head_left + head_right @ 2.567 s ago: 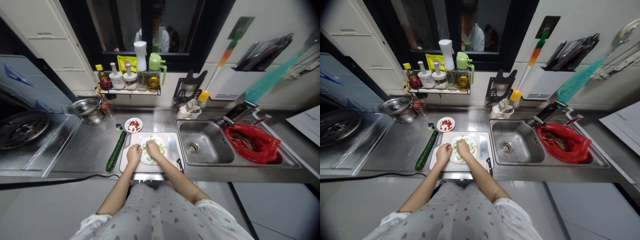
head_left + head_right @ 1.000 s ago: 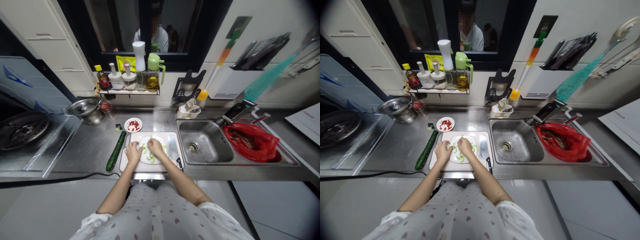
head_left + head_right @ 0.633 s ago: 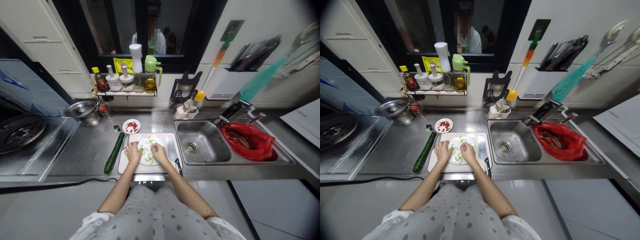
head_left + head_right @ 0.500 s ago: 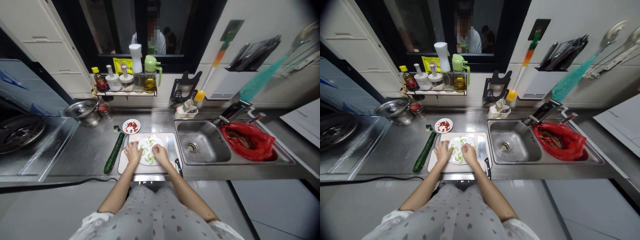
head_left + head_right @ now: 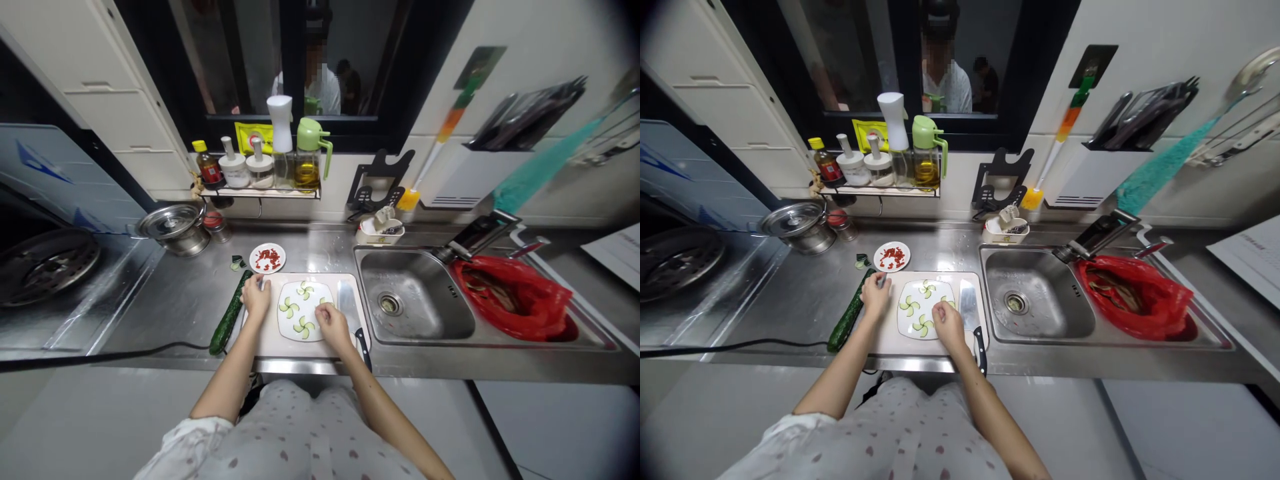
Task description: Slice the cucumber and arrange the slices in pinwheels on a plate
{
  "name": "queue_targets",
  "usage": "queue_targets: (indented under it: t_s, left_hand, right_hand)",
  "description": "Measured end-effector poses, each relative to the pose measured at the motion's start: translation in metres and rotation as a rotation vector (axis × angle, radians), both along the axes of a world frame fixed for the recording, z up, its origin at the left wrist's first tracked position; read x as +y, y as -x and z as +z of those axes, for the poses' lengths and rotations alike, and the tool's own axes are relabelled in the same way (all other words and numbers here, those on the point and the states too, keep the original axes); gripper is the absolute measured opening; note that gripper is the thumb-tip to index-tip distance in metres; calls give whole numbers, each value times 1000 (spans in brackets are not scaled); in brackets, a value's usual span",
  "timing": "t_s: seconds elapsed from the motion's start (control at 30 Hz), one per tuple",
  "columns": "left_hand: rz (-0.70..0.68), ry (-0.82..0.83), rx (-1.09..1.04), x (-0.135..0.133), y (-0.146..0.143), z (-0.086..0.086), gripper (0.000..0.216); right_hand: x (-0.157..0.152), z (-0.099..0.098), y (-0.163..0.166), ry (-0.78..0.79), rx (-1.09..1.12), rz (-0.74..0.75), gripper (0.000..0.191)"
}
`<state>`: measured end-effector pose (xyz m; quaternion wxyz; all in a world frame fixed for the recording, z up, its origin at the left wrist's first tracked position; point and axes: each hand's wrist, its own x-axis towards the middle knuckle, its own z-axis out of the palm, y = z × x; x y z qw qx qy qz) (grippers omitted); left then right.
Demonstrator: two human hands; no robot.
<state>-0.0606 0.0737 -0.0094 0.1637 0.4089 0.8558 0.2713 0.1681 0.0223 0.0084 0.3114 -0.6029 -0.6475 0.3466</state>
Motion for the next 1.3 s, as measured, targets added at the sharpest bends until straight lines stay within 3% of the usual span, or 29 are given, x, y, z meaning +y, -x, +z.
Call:
queue_targets:
  t_s: [0.3,0.6,1.0,1.3]
  left_hand:
    - [104,21,53,50,19,-3,27]
    - [86,103,160,94,31,-9,31]
    - [-37,186,335,120,46,-20,34]
    - [-72,208,286,126,54,-24,29]
  right_hand:
    - [0,-2,-4,2,49,-7,26]
    - [1,-7,-9,-16,63,4,29]
    - [0,-4,-13,-11,40,-10,28]
    - [-3,-7,-15,-6,3,-11,28]
